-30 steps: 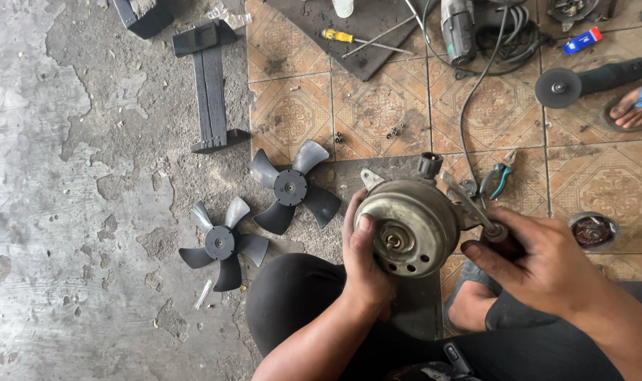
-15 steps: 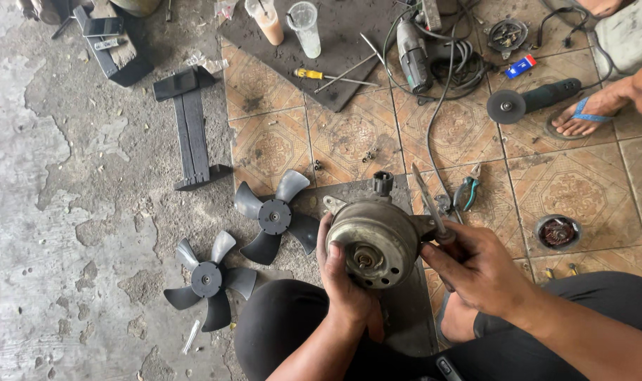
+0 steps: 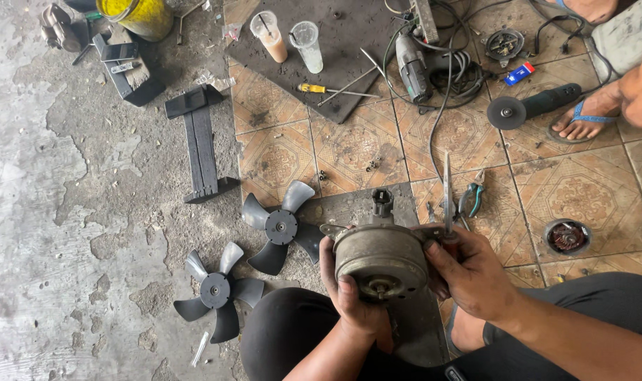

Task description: The person sits on the floor and uses a screwdriver to pry and adjust parts of a cylindrical motor housing. They rotate the motor to access different sides and later use pliers to grip a component on the housing. Two fan blades and other tools are visible nearby on the floor.

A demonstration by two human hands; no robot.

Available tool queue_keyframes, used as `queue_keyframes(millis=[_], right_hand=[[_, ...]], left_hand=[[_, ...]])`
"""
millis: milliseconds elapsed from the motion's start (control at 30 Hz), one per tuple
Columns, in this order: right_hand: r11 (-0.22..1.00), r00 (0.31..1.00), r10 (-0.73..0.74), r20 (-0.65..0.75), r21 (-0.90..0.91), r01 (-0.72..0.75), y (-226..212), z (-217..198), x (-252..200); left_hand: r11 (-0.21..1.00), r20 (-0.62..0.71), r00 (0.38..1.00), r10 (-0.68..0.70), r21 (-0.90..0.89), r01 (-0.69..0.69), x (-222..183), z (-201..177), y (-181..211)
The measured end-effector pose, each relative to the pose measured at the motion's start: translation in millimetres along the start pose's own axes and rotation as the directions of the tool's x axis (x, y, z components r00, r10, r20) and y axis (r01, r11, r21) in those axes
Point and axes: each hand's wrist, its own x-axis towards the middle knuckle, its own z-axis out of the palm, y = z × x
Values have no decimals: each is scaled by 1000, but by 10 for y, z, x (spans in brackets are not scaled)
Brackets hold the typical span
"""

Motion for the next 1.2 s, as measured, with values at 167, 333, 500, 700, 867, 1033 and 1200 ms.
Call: queue_keyframes(millis=[167,333,500,700,867,1033,1200], right_hand=[[996,997,-57,43,76,54,82,-81,-4],[992,991,-75,-110,90,86,127,-209,35],[963,958,-260,-121,-101,248,76,-378,27],[861,897,-438,-61,-314,399,94,-448,81],[836,880,-464,-98,-376,399,181,-446,64],[684,801,-598,-7,-525,506,151,-444,29],[495,697,-704,136,-609,620,100,-365,104]], left_hand=[[1000,83,996,18,14,-19,-49,33,-68],[961,206,977,47,258,-100,125,295,26],[919,351,904,-243,381,99,357,491,340],[899,426,809,-406,343,271,536,497,323],[781,455,646,-613,227,582,515,300,172],[679,416,614,-670,9,734,448,287,106],[615,389,625,-677,-168,770,354,370,23]])
